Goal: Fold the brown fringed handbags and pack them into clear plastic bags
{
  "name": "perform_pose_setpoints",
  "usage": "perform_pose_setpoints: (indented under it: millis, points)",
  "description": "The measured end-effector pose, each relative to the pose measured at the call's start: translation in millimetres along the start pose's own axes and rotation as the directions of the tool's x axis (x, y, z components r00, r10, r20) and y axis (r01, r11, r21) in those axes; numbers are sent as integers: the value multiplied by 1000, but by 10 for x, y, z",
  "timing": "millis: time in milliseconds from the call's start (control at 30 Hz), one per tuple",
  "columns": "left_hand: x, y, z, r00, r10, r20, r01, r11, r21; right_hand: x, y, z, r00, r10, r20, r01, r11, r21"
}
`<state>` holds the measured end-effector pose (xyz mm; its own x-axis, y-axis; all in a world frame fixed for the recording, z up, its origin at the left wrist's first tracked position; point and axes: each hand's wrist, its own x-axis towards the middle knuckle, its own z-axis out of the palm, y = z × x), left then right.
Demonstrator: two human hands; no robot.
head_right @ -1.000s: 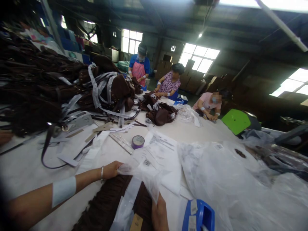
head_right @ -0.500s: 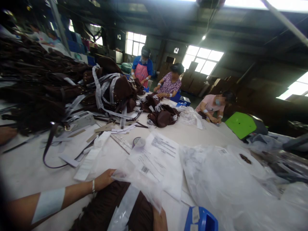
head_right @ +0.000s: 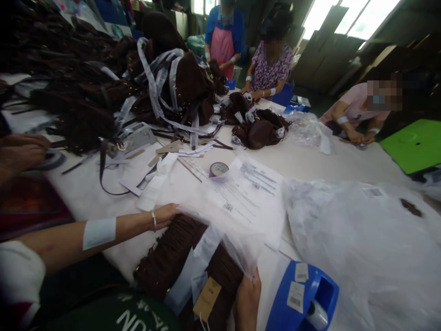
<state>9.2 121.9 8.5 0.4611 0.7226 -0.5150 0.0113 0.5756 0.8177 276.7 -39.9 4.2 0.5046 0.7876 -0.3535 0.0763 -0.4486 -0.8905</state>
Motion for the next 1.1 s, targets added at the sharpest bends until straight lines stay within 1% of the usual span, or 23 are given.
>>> perform_pose_setpoints:
  millis: [100,200,267,333,400,500,533,600,633,700,800,867,933,967,1000,1033,1100]
  points:
    - [-119,-140,30,997,12,-72,-18,997,-75,-34,116,42,988,61,-141,-64,998,-17]
    - [-257,-273,96,995,4,-101,-19,989,-146,-91,189,52,977,100,-191,-112,992,-52]
    - [-348,-318,122,994,10,-106,-24,990,-138,-154,222,29,974,104,-201,-129,985,-116]
    - [-439,-329,102,994,51,-99,-56,997,-45,-236,277,-11,975,115,-192,-143,980,-137]
    - [-533,-326,32,992,115,-46,-109,987,118,-328,369,-53,982,111,-152,-128,986,-110]
    - [-686,-339,-113,984,169,58,-178,921,345,-471,523,-108,996,79,-51,-81,996,-46]
    - [-741,-355,-153,983,172,70,-185,900,395,-519,561,-123,997,70,-10,-71,997,-33]
    - [-861,-406,-194,983,176,52,-180,875,450,-619,597,-147,997,60,43,-60,998,-17]
    - [-923,-440,-192,984,176,27,-169,875,454,-670,595,-154,997,61,48,-60,998,-14]
    - [-1039,-523,-148,988,146,-50,-114,909,400,-772,559,-154,995,95,23,-95,995,-10]
    - [-1167,-668,-27,985,9,-175,28,978,208,-911,484,-129,974,225,-7,-224,974,33]
    - [-1219,-758,48,968,-80,-238,100,992,72,-986,465,-112,945,325,25,-326,942,82]
    - [-1274,-819,87,959,-115,-258,118,993,-4,-1052,490,-111,920,384,75,-390,915,99]
    - [-1312,-835,87,962,-105,-252,107,994,-8,-1086,519,-119,915,392,96,-400,913,84]
    - [-1359,-841,75,970,-78,-229,85,996,22,-1123,559,-131,918,381,107,-388,920,54]
    - [-1415,-841,50,980,-41,-197,58,995,81,-1165,607,-146,933,345,104,-349,937,13]
    - [-1541,-834,-25,992,22,-126,9,972,233,-1260,721,-179,967,246,58,-242,967,-76]
